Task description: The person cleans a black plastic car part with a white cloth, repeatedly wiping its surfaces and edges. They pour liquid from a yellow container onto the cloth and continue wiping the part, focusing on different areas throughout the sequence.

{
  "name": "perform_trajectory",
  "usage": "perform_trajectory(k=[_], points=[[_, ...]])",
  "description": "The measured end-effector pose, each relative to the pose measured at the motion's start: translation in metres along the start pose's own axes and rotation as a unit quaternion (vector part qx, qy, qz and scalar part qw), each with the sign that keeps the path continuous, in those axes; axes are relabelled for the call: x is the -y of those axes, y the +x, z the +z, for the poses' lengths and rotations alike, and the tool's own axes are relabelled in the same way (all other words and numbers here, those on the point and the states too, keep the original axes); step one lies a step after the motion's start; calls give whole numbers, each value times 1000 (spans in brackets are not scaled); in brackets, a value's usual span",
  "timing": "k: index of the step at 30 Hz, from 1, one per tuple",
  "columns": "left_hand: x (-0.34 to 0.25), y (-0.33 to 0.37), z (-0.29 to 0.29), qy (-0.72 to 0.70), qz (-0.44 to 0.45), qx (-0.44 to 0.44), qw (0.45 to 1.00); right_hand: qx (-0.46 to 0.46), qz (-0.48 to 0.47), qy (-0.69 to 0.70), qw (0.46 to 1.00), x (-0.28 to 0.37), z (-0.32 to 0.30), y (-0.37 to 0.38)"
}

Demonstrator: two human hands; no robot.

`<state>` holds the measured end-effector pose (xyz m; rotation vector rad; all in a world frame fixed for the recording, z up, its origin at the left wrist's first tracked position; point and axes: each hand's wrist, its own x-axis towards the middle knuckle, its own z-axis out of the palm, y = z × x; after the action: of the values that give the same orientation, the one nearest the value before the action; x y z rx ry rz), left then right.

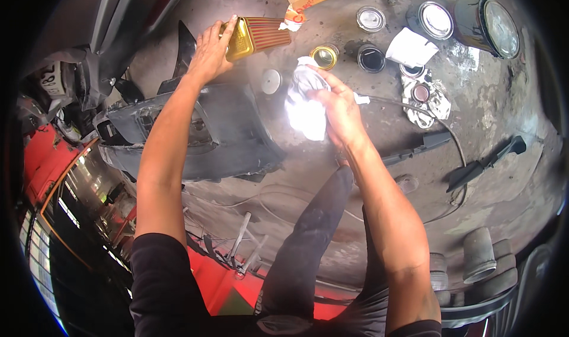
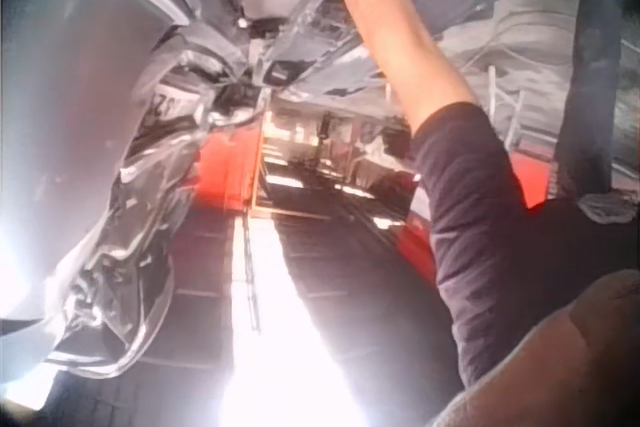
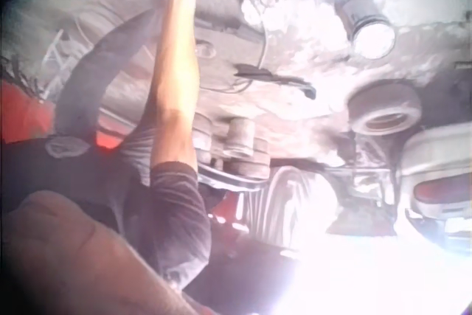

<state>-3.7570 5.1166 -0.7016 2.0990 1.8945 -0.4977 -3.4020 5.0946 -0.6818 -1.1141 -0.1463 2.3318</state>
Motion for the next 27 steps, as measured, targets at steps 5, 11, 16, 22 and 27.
perform_trajectory(k=[5, 11, 16, 22, 27], points=[[-9, -5, -11, 45, 41, -12, 998, -13, -22, -19, 999, -13, 10, 23], [-38, -26, -111, 130, 135, 68, 980, -32, -26, -10, 999, -7, 28, 31], [-72, -32, -176, 198, 212, 118, 950, -8, -63, -6, 998, -12, 39, 40], [-121, -39, -203, 277, 223, 216, 909, 16, -81, -53, 995, -4, 52, 25], [-138, -46, -212, 271, 274, 186, 904, 24, -55, -58, 997, -7, 40, 12]])
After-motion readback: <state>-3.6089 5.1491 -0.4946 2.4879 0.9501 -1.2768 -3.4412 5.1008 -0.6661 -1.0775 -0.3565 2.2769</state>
